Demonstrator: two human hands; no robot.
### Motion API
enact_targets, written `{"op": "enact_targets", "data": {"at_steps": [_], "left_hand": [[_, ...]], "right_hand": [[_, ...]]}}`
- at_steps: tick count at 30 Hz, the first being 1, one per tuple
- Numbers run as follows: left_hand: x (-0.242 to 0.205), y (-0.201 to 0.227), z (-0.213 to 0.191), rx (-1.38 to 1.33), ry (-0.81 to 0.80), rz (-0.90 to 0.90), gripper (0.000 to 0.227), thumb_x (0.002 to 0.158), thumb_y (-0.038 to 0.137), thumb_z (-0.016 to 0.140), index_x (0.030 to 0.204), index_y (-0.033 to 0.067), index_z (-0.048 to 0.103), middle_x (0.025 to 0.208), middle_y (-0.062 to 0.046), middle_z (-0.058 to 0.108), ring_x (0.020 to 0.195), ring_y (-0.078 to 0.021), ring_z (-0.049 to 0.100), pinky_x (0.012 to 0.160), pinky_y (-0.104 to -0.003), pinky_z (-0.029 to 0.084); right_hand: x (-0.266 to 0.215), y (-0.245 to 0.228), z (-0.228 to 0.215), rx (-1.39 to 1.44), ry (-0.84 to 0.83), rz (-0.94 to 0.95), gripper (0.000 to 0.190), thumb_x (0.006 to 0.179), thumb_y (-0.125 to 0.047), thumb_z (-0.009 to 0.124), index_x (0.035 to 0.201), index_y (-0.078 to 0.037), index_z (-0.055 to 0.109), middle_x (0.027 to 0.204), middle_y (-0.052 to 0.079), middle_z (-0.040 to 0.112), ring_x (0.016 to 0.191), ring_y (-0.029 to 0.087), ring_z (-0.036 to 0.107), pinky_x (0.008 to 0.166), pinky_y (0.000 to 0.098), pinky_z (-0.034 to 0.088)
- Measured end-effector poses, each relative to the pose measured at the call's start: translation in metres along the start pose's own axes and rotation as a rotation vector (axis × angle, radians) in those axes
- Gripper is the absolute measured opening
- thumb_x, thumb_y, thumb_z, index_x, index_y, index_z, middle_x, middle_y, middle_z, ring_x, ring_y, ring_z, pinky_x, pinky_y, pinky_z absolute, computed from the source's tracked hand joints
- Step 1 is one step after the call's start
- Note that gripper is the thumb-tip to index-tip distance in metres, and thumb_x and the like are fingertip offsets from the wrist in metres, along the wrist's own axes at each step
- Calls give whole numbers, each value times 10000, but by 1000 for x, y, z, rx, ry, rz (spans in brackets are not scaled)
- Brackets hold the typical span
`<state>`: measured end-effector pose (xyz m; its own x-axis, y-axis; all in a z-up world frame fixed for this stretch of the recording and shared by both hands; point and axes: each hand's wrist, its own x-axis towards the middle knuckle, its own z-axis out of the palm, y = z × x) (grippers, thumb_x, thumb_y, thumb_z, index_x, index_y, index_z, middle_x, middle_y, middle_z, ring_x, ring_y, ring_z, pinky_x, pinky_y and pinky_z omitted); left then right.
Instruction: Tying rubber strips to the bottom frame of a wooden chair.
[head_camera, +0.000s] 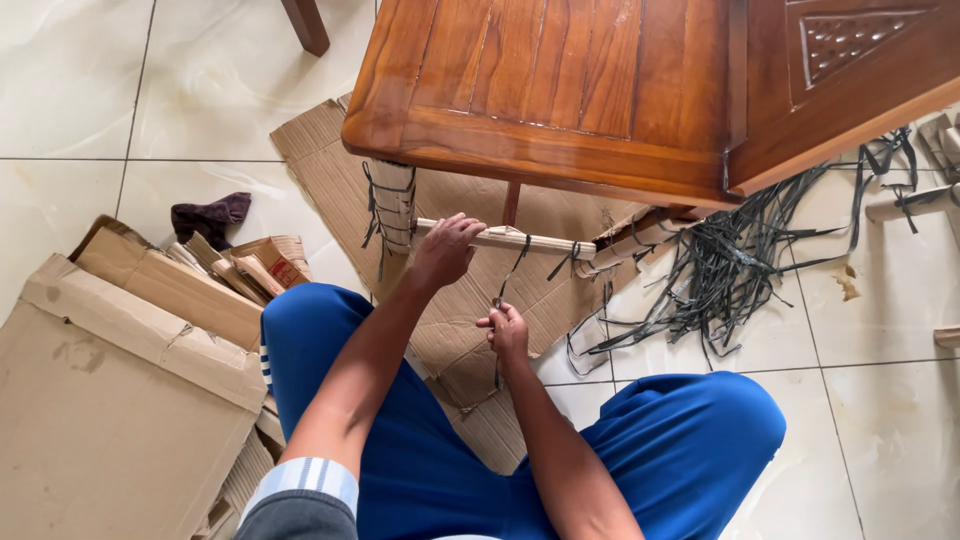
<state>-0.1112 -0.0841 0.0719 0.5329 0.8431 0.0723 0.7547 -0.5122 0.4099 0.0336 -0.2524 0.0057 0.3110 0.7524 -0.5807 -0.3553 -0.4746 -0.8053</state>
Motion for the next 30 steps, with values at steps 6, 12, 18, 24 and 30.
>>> {"op": "enact_targets", "data": {"at_steps": [6, 12, 18, 24, 30], "left_hand": [[25, -29, 30, -193, 30, -41, 220, 971, 216, 649, 1187, 236, 686, 1191, -45, 709, 1235, -304, 641, 1191, -583, 341], [45, -43, 28, -407, 123, -47, 55, 944, 221, 679, 990, 196, 696, 906, -112, 733, 934, -354, 725, 1003, -507, 496], [68, -60, 57, -355, 119, -142, 95, 963, 307, 639, 942, 219, 669, 825, -59, 745, 882, -306, 748, 970, -473, 494], [86, -57, 75, -247, 3, -276, 260, 1019, 374, 502, 969, 154, 633, 932, -114, 767, 1013, -296, 746, 1129, -506, 332], [98, -41, 58, -165, -153, -366, 471, 1026, 431, 410, 923, 93, 722, 923, -193, 772, 1065, -384, 726, 1166, -585, 224]], "right_hand": [[6, -19, 13, -14, -30, 34, 427, 985, -186, 581, 1399, -90, 543, 781, 185, 741, 439, 86, 507, 332, 166, 307], [48, -34, 25, 103, -43, 154, 400, 1043, -261, 530, 1422, -138, 497, 1027, 139, 773, 582, 71, 593, 426, 134, 364], [95, -46, 45, 272, -58, 197, 309, 1051, -193, 539, 1348, -107, 531, 1257, 106, 735, 722, 112, 719, 512, 162, 481], [129, -52, 55, 386, -45, 263, 200, 975, -145, 630, 1141, -250, 664, 1169, -64, 768, 909, 125, 727, 640, 194, 505], [175, -45, 52, 562, -56, 346, 201, 925, -72, 654, 1027, -240, 696, 1044, -59, 792, 909, 141, 759, 646, 227, 509]]}}
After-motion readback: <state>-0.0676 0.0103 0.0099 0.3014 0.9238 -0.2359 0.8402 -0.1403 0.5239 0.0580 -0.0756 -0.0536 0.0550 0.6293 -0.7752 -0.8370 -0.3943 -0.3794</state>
